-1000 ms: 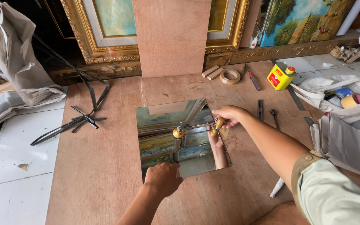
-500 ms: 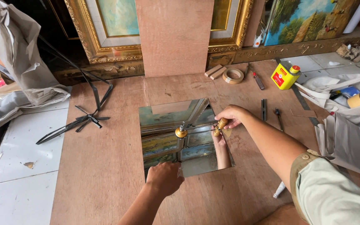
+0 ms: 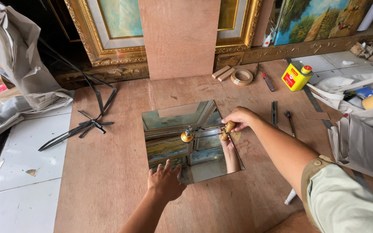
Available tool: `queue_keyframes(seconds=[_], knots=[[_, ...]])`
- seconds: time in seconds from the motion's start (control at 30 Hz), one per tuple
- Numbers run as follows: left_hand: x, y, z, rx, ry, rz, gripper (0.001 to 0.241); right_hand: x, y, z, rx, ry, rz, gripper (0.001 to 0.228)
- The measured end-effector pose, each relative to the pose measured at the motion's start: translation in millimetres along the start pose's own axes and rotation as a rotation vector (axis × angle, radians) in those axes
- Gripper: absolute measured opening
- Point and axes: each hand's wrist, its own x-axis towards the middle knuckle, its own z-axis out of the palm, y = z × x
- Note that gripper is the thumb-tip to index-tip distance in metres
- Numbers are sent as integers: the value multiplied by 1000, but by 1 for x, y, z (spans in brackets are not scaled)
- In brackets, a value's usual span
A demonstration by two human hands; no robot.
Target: The person uses a glass cutter to score a small square mirror placed on a work surface. They repeatedly score the same line, adjust the cutter, and apply pressure to snap the mirror along the scored line. The person then picks up a plastic bottle and opens it.
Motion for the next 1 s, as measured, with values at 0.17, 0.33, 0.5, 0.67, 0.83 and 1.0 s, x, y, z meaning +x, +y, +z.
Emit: queue_keyframes(seconds=[0.17,0.33,0.5,0.67,0.83,1.0], knots=[[3,-3,3,-29,-5,13,82,-5,-1,-2,-32,-12,-15,32],[-4,-2,-6,-22,-29,18,82,0,2,-2,-52,-11,-8,30],[-3,-1,-4,30,-26,5,82,-9,2,-4,-50,-32,27,34],[1,-3,-2,13,-36,19,86,-26,16,-14,197,-122,-64,26],[-2,-3,-5,20,-40,16,84,-43,40,-14,38,-115,-193,44],[0,-3,-3,13,-24,17,84,-36,67,-7,-583,305,-674,36]])
